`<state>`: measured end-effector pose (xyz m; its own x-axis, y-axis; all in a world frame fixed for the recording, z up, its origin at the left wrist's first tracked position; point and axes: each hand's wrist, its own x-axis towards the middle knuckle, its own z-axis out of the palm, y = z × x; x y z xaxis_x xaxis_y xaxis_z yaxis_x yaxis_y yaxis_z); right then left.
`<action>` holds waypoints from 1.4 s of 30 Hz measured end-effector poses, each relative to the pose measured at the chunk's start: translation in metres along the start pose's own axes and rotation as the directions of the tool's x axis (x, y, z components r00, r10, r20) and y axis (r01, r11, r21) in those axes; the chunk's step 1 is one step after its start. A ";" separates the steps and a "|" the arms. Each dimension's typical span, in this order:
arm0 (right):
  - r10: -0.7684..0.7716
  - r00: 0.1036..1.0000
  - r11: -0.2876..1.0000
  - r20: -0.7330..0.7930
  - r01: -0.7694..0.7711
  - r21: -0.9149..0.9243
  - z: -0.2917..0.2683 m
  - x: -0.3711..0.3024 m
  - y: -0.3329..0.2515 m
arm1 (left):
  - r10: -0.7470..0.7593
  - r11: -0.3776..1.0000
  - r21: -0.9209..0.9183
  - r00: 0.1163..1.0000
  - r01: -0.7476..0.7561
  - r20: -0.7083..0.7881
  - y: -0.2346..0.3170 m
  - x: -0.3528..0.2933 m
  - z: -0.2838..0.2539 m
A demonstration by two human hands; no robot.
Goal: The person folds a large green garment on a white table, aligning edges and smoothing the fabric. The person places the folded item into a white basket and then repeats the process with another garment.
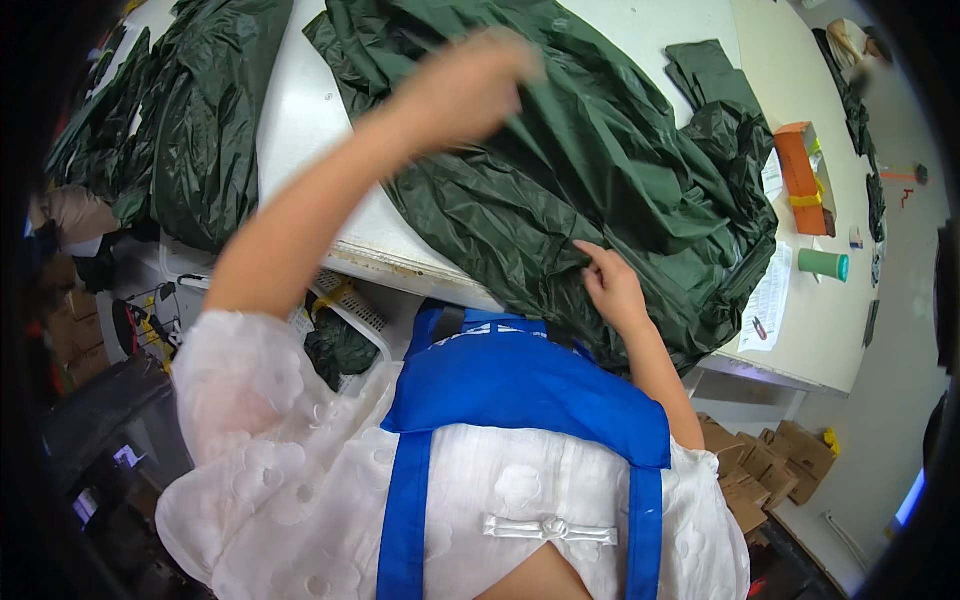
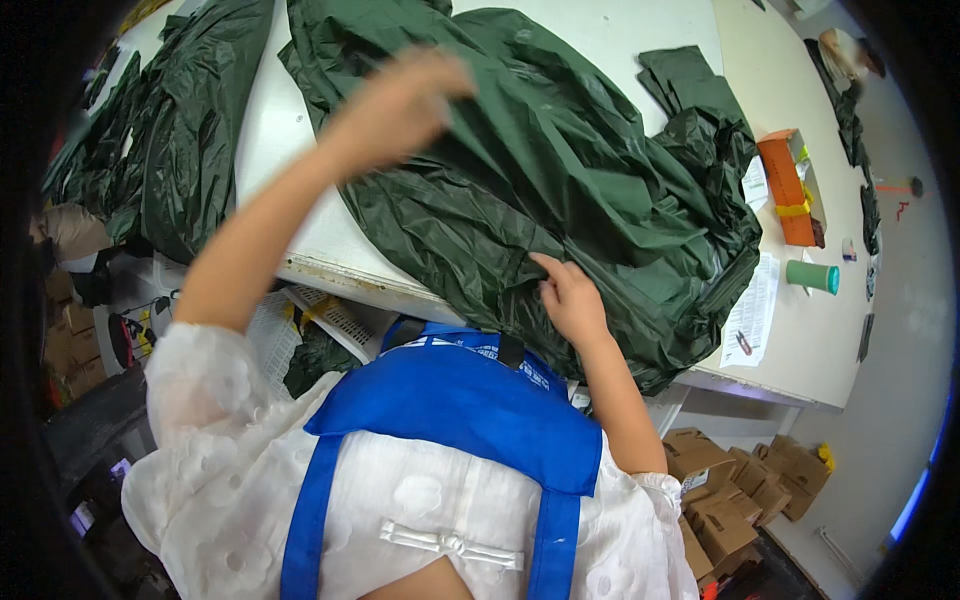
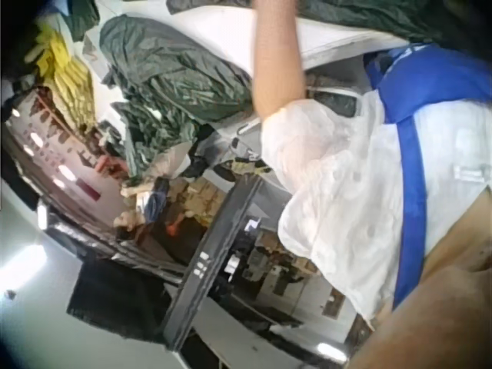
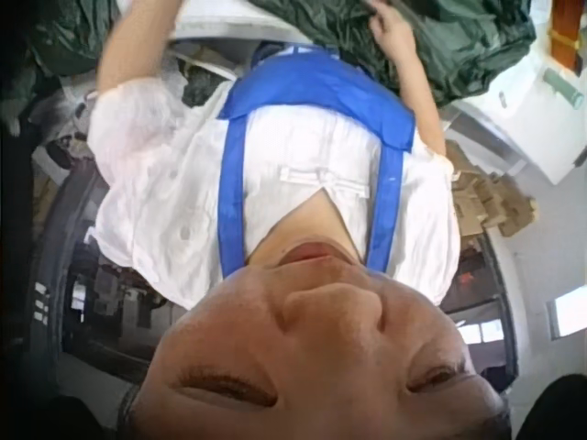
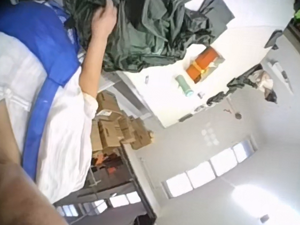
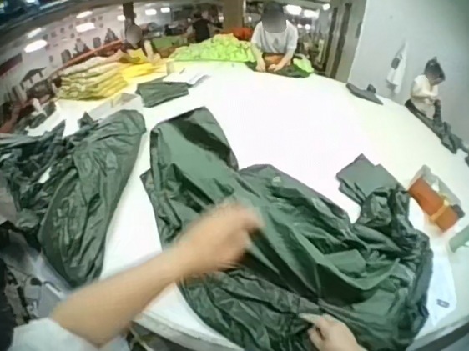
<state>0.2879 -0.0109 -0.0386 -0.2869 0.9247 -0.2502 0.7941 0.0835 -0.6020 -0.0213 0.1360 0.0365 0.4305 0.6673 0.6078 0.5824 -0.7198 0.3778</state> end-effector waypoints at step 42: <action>-0.149 0.961 0.916 -0.235 0.223 0.333 -0.070 -0.001 -0.014 | -0.783 0.421 -0.039 0.385 0.906 0.489 0.115 -0.131 0.006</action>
<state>0.3147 0.0135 0.0235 -0.2684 0.9629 0.0273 0.4852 0.1596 -0.8597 -0.0067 -0.0334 -0.0040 0.0468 0.9138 -0.4035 0.6080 0.2945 0.7373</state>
